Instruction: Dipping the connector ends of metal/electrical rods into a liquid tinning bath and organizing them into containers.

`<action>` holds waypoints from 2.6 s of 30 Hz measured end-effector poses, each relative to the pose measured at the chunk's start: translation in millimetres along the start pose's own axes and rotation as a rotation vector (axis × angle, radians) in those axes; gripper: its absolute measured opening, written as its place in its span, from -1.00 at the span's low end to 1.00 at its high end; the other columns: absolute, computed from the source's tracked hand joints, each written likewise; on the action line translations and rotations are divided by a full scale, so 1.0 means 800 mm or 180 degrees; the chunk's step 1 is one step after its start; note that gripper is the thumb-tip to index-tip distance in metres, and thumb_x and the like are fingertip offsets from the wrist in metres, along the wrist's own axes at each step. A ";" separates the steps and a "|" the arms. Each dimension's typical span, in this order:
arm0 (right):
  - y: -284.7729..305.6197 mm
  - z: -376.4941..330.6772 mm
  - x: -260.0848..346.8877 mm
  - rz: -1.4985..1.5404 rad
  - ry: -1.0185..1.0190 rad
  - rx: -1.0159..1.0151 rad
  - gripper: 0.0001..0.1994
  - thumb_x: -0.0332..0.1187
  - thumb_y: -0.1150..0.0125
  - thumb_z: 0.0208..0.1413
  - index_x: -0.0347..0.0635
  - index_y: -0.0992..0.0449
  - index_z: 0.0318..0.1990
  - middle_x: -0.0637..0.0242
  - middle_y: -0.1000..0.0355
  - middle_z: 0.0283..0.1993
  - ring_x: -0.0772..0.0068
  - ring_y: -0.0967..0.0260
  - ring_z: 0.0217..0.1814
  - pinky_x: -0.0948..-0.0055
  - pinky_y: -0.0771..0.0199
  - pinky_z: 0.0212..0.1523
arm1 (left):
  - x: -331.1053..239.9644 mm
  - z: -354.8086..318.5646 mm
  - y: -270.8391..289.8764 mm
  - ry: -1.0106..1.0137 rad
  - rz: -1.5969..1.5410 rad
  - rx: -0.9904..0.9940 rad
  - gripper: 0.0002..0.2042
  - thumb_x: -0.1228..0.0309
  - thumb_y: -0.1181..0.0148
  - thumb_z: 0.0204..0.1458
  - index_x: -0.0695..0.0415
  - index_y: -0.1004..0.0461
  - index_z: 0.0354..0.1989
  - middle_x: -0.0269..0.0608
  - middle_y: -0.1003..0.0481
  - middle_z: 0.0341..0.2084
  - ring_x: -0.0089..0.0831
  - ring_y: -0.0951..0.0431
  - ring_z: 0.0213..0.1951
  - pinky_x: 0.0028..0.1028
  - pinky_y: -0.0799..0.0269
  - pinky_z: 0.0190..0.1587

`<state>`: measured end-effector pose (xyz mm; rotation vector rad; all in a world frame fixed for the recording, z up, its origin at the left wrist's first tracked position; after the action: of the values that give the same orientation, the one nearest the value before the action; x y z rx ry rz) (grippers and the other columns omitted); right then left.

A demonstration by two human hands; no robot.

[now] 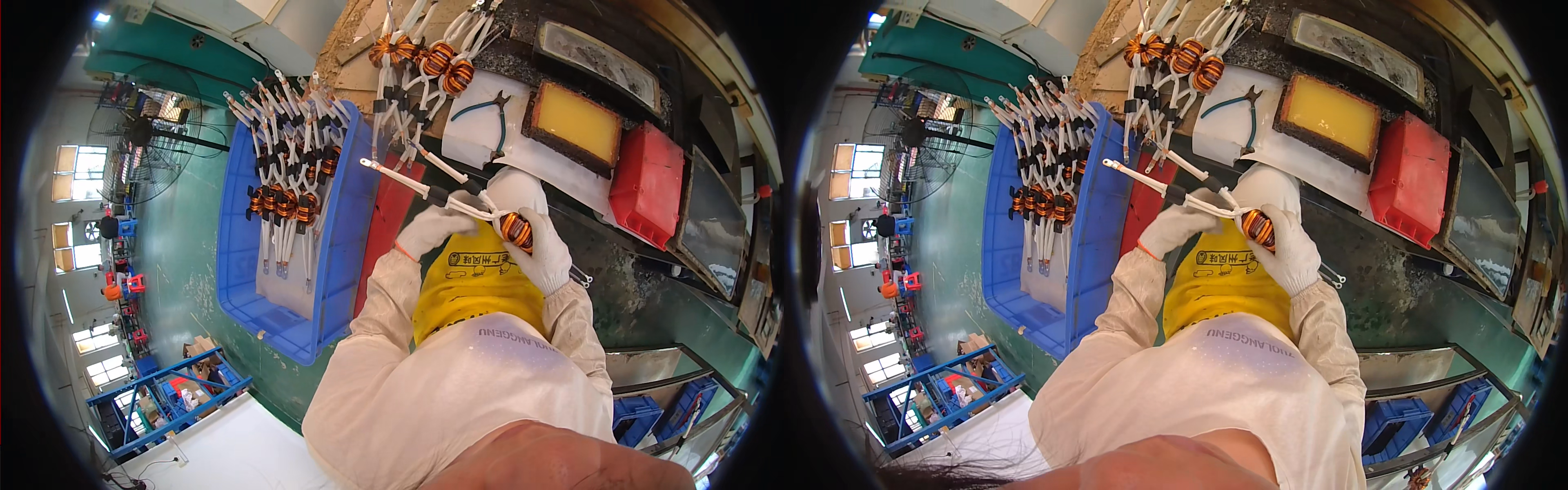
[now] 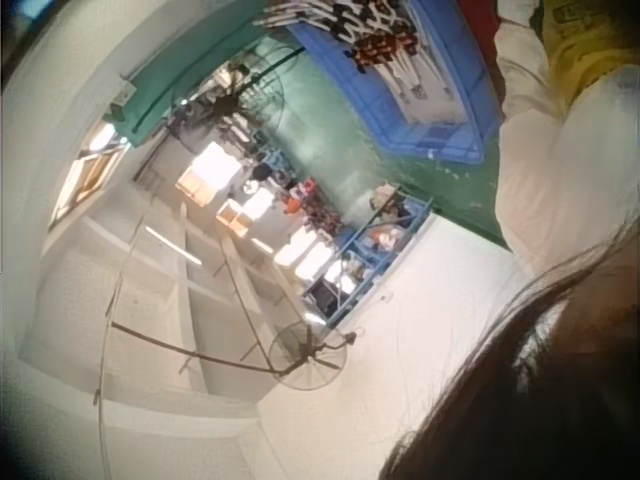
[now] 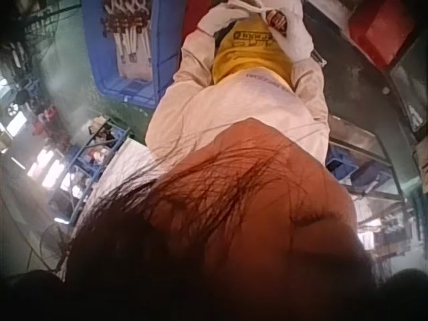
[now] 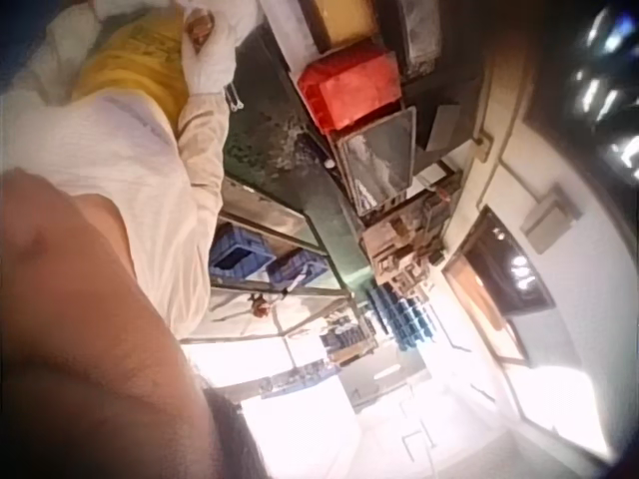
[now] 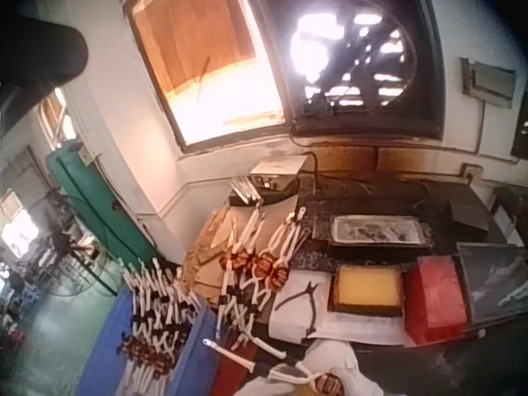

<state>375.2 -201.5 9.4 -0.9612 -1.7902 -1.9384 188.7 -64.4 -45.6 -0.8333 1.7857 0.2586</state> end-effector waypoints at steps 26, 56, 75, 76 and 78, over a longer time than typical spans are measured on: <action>0.245 -0.022 -0.086 -0.0485 -0.0044 -0.1444 -0.54 -0.55 -0.32 -0.17 -0.14 -0.48 0.01 0.11 -0.49 -0.06 0.01 -0.48 0.04 0.27 -0.49 0.03 | -0.048 0.032 -0.133 -0.0137 0.0819 0.1052 -0.57 0.33 -0.13 0.23 0.30 -0.38 0.22 -0.14 -0.49 0.09 -0.43 -0.47 0.10 -0.47 -0.34 0.19; 0.274 0.041 -0.178 -0.1385 -0.0788 -0.1986 -0.50 0.05 -0.48 -0.10 -0.03 -0.55 -0.08 0.20 -0.48 -0.21 0.06 -0.49 -0.14 0.21 -0.49 -0.18 | -0.124 0.275 -0.352 -0.3462 0.4825 -0.1243 -0.71 0.45 -0.18 -0.04 0.10 -0.41 -0.10 -0.06 -0.46 -0.15 -0.11 -0.42 0.00 -0.20 -0.30 0.16; 0.275 0.052 -0.180 -0.1387 -0.0696 -0.2145 -0.51 0.08 -0.45 -0.09 -0.03 -0.55 -0.10 0.20 -0.47 -0.22 0.06 -0.50 -0.18 0.18 -0.49 -0.21 | -0.108 0.294 -0.348 -0.3258 0.4453 -0.1205 -0.80 0.34 -0.04 0.10 0.07 -0.39 -0.12 -0.13 -0.44 -0.16 -0.16 -0.44 0.04 -0.12 -0.17 0.30; 0.274 0.052 -0.179 -0.1381 -0.0698 -0.2141 -0.51 0.08 -0.45 -0.09 -0.03 -0.55 -0.10 0.20 -0.47 -0.22 0.06 -0.50 -0.18 0.18 -0.49 -0.21 | -0.106 0.296 -0.348 -0.3199 0.4441 -0.1168 -0.81 0.33 -0.05 0.11 0.07 -0.39 -0.13 -0.13 -0.44 -0.17 -0.16 -0.45 0.03 -0.12 -0.17 0.30; 0.276 0.052 -0.177 -0.1350 -0.0753 -0.2084 -0.50 0.08 -0.44 -0.08 -0.04 -0.55 -0.10 0.20 -0.47 -0.21 0.06 -0.50 -0.17 0.18 -0.49 -0.21 | -0.106 0.298 -0.347 -0.3144 0.4434 -0.1136 -0.81 0.32 -0.05 0.11 0.06 -0.39 -0.14 -0.14 -0.44 -0.17 -0.16 -0.45 0.02 -0.12 -0.18 0.29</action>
<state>630.7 -223.5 78.0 -1.0988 -1.5852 -2.8953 559.1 -101.7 0.5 0.4637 1.0519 1.5917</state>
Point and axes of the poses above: each hand's wrist, its own z-axis towards the middle knuckle, its own y-axis out of the back of the hand, x = y × z, the point moved 3 cm from there along z, towards the middle knuckle
